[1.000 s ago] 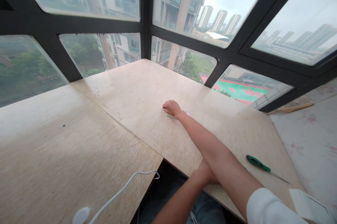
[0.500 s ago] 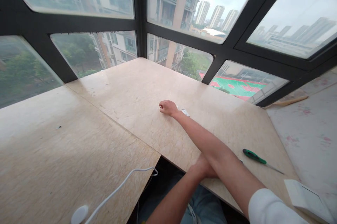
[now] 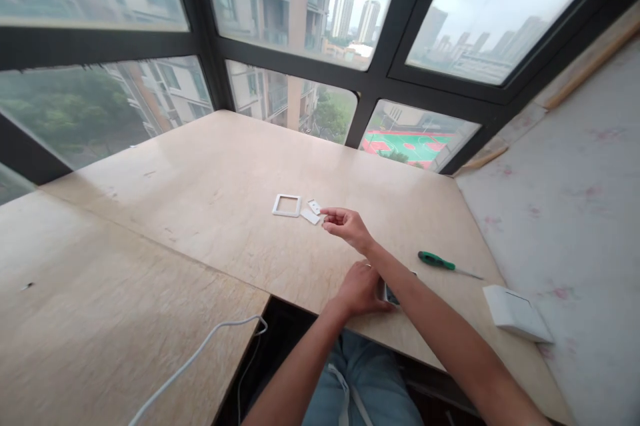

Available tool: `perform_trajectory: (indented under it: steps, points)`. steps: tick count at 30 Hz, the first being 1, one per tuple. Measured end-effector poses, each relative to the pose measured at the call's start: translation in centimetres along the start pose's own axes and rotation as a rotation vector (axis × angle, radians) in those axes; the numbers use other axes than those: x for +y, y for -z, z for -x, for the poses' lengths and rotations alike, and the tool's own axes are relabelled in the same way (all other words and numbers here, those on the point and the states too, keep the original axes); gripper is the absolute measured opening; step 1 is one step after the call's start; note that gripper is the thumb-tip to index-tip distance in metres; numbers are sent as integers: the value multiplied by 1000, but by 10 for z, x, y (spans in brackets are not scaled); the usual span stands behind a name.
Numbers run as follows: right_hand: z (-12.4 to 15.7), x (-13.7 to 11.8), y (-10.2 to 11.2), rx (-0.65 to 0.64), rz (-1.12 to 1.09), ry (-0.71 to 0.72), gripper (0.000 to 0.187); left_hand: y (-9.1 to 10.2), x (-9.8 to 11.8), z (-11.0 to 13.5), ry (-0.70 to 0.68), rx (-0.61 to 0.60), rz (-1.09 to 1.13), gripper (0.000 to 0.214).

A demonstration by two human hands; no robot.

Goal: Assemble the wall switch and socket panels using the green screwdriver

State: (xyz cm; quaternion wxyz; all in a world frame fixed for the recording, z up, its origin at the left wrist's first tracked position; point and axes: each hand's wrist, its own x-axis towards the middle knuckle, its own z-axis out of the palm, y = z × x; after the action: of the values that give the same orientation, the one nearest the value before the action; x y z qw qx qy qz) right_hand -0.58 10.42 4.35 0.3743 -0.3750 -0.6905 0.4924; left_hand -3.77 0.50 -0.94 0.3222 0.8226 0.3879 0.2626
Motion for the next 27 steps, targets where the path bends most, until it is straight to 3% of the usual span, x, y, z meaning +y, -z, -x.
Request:
perform_trajectory:
  steps: [6,10,22,27]
  points:
    - [72,-4,49,164,-59,-76,40,2,4,0,27,26,-20,74]
    - [109,-4,71,237,44,-83,34,2,3,0,28,39,-25,74]
    - [189,2,115,459,223,-107,26,-1,-1,4,25,42,-34,85]
    - [209,-1,122,498,221,-131,21,0,0,4,34,45,-36,84]
